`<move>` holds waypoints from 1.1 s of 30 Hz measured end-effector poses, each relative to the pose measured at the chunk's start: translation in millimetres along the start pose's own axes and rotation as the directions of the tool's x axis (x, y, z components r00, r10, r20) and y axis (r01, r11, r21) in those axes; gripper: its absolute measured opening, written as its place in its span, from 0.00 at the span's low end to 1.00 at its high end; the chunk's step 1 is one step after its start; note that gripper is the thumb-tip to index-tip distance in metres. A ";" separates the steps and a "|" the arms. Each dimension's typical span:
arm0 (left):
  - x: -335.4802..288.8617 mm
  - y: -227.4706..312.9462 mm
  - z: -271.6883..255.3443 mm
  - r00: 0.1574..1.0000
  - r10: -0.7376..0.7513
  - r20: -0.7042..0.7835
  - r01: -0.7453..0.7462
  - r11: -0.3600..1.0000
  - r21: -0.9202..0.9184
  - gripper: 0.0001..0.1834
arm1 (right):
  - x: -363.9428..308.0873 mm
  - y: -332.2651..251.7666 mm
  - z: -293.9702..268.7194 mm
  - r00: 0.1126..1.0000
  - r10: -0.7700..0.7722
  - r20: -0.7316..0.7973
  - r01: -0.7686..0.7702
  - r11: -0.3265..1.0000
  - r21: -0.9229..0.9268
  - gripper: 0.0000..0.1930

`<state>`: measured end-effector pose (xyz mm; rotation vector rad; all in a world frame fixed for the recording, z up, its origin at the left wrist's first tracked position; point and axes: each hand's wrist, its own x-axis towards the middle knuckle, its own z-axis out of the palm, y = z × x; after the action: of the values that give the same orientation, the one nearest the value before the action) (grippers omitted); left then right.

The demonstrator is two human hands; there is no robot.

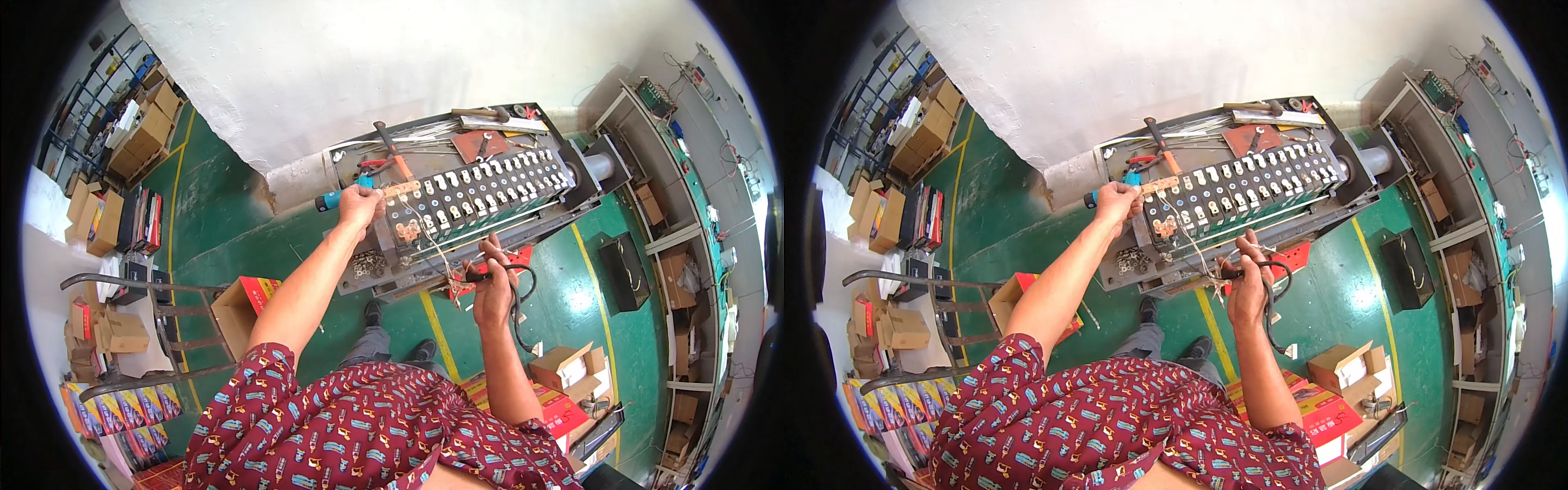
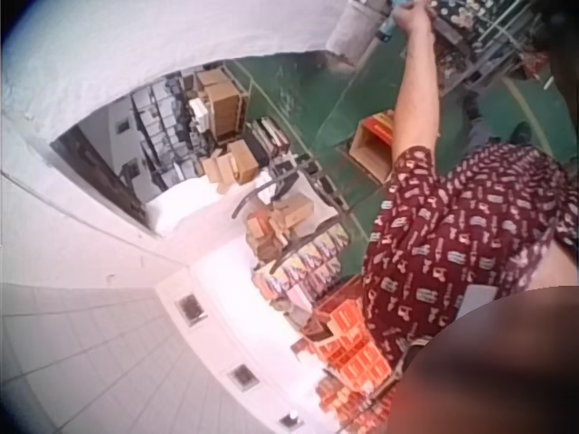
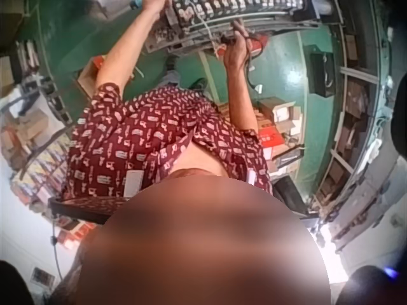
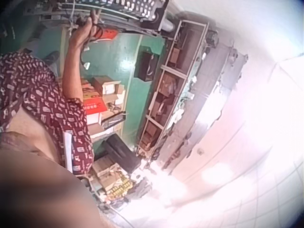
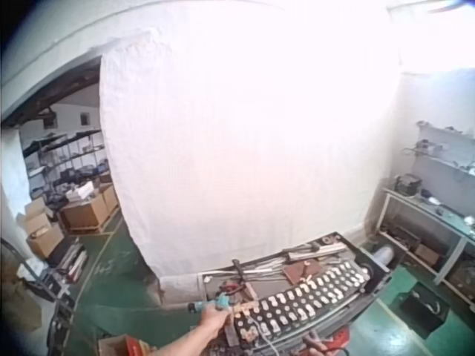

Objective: The person uses a cordless drill and pliers to fasten components and connect wires on a large battery pack assembly. They repeatedly drill into terminals, strip wire ends, and attach connectors to the battery cells.

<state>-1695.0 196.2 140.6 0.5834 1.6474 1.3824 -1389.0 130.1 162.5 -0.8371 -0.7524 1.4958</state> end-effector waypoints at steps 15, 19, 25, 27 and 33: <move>0.0 9.7 -17.6 0.961 0.013 0.275 -0.042 0.994 0.098 0.14 | 5.5 19.0 -6.0 0.996 0.082 -0.019 -0.081 0.995 0.052 0.17; 3.2 6.1 -17.1 0.950 0.122 0.286 -0.214 0.924 0.318 0.17 | 6.8 20.1 -5.7 0.998 0.070 -0.005 -0.069 0.997 0.040 0.17; 10.3 0.1 -19.1 0.920 0.233 0.314 -0.363 0.807 0.465 0.18 | 6.5 21.9 -5.5 0.998 0.069 -0.016 -0.068 0.997 0.034 0.17; 10.2 -0.7 -19.8 0.894 0.311 0.321 -0.441 0.735 0.515 0.17 | 6.0 21.5 -5.5 0.997 0.077 -0.021 -0.076 0.996 0.036 0.17; 4.4 1.9 -23.3 0.870 0.376 0.318 -0.492 0.638 0.592 0.16 | 5.4 22.5 -5.2 0.997 0.069 -0.022 -0.068 0.997 0.042 0.17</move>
<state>-1717.2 187.8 140.8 1.5700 1.9201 0.9763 -1396.7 133.5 140.4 -0.8546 -0.6792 1.5550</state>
